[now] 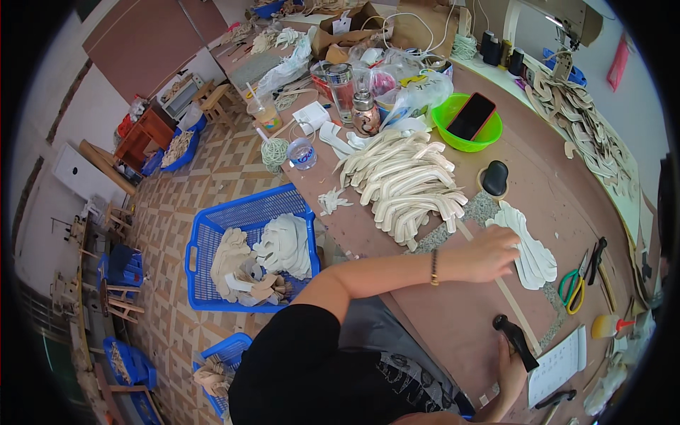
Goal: The person uses a hammer to repeatedly strike and shape a white, curved strip of material on a wooden board. They pick up the strip, position it, and tap it along its length to flatten or curve it, then place it in a pile of finished pieces. Another person is visible in the background working at a separate station.
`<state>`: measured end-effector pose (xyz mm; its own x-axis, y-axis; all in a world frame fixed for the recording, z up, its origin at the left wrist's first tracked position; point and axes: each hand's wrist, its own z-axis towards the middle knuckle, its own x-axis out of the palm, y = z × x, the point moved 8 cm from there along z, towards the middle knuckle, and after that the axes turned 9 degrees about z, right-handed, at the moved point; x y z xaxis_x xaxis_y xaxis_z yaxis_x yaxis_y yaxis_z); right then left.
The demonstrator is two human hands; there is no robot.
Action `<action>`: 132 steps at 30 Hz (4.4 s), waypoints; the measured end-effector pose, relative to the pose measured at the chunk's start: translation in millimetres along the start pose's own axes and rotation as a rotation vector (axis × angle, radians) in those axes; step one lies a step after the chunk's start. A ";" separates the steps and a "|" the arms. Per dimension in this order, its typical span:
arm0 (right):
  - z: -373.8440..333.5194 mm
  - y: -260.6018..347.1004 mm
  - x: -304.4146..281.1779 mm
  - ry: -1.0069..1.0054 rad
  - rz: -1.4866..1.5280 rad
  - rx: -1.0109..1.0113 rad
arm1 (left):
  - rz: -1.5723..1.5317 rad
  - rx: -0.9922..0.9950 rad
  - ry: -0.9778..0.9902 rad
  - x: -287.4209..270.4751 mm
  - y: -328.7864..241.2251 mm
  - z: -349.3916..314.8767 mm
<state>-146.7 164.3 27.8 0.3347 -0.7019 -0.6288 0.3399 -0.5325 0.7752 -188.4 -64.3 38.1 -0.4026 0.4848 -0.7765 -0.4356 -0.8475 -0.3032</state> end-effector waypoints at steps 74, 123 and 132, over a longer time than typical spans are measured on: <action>-37.0 12.1 -51.3 -0.079 0.048 0.171 | -0.170 -0.069 0.259 -16.4 -79.0 -70.3; -3.3 50.0 -14.4 0.088 -0.056 0.016 | 0.115 0.016 0.237 -5.2 -126.4 -94.4; -1.2 52.9 -14.2 0.081 -0.082 -0.009 | 0.081 0.082 0.225 -9.8 -125.6 -98.5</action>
<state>-132.4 146.7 77.7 0.3753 -0.6153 -0.6932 0.3770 -0.5819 0.7206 -50.5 16.1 29.4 -0.2537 0.3477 -0.9027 -0.4767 -0.8569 -0.1961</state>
